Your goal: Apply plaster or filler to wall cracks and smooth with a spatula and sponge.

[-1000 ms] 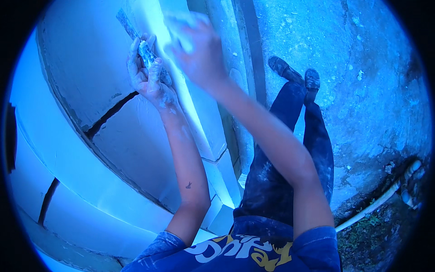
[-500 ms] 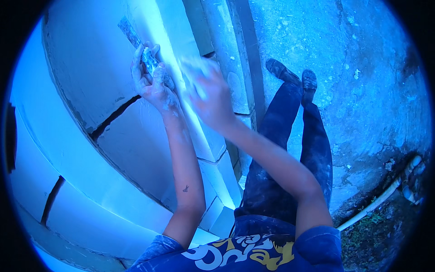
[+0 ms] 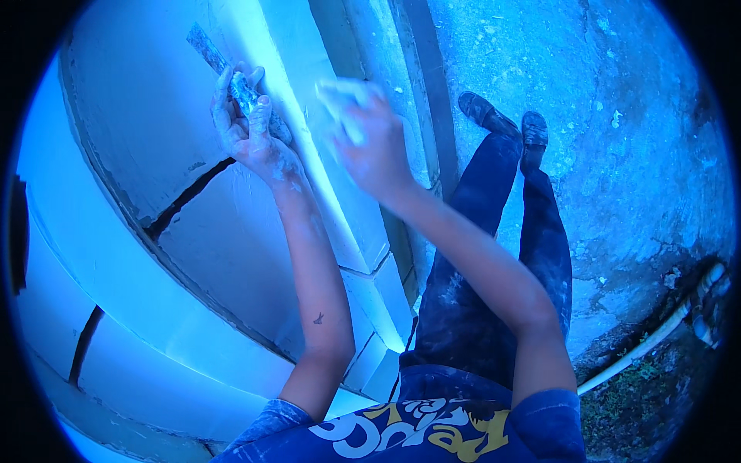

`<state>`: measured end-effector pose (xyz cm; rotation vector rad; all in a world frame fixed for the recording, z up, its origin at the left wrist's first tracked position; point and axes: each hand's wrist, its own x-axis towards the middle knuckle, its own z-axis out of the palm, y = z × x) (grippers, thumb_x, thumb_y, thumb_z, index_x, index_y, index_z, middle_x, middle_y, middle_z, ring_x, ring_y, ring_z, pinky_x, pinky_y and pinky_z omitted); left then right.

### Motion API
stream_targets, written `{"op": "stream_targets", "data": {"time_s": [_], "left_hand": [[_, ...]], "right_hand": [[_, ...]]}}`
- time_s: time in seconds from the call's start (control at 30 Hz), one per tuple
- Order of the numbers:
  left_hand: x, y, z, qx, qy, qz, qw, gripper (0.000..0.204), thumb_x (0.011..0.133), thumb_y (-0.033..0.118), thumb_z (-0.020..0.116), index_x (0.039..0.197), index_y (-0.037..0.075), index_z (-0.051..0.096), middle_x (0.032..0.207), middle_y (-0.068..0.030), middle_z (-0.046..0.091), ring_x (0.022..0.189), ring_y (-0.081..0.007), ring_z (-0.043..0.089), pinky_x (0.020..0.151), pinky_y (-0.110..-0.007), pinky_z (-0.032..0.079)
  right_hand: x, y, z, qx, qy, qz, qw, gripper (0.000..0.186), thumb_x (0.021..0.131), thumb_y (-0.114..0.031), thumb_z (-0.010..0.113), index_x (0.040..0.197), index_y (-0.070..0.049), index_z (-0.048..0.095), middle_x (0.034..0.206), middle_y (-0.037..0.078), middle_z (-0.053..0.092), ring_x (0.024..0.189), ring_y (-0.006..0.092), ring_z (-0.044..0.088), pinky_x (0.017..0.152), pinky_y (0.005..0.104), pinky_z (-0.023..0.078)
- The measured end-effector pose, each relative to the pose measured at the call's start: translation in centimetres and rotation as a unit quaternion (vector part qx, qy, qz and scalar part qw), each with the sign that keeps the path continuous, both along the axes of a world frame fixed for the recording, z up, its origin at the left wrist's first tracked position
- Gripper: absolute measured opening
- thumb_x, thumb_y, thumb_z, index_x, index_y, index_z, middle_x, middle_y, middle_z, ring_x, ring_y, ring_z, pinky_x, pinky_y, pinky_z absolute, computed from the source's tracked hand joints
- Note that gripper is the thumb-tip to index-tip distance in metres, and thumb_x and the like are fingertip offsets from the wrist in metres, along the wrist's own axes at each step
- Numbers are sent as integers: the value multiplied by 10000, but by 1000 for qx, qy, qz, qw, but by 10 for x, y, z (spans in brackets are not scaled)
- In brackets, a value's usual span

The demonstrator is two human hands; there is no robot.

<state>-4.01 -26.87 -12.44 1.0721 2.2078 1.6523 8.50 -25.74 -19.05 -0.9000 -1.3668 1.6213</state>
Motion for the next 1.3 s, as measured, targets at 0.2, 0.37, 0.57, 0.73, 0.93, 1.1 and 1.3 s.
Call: {"op": "stream_targets", "data": {"time_s": [0.2,0.37,0.57,0.73,0.93,1.1,1.3], "left_hand": [[2,5,-5,-7,22,-11,1000,576,775,1,685,1341,-34,582,1284,-186,629,1140,-325,653,1048,-415,480],[2,3,0,-5,13,-4,1000,564,764,-43,627,1327,-28,601,1259,-155,618,1131,-274,649,1052,-386,484],[4,7,-6,15,15,-6,1000,538,782,4,687,1312,-38,606,1259,-180,635,1127,-317,658,1048,-406,481],[3,5,-2,10,-4,-3,1000,572,747,-47,619,1319,-28,605,1249,-154,622,1116,-257,652,1047,-378,481],[1,5,-7,2,14,-7,1000,541,777,-18,643,1316,-20,609,1249,-152,628,1120,-252,654,1046,-373,481],[-3,1,-4,4,25,-18,1000,537,778,-12,653,1314,-28,612,1236,-184,646,1117,-300,666,1045,-394,490],[0,5,-7,28,21,-13,999,524,776,-12,650,1298,-40,613,1215,-189,657,1107,-303,671,1042,-391,488]], "right_hand": [[-28,41,-21,-9,21,-50,998,504,755,-21,752,1253,-89,713,1257,124,670,1154,327,618,1007,415,497],[-6,8,-12,-39,19,8,999,451,833,-28,699,1282,-67,699,1295,127,664,1200,284,632,1043,380,487],[-24,39,-35,-28,47,-10,998,431,894,23,636,1317,-51,676,1333,122,651,1242,246,623,1061,354,478],[-11,10,-35,-58,90,14,994,405,913,-18,651,1316,-53,673,1323,117,659,1214,238,639,1052,348,480],[-32,45,-37,-62,94,-35,993,371,873,-38,710,1241,0,690,1218,148,678,1161,229,656,1000,338,515],[4,-20,-27,-120,135,-12,984,388,879,-27,698,1265,7,684,1196,157,677,1133,225,657,1018,331,490],[-16,19,-21,-141,74,-21,987,415,843,19,687,1258,12,693,1165,140,688,1165,234,648,1012,321,494]]}}
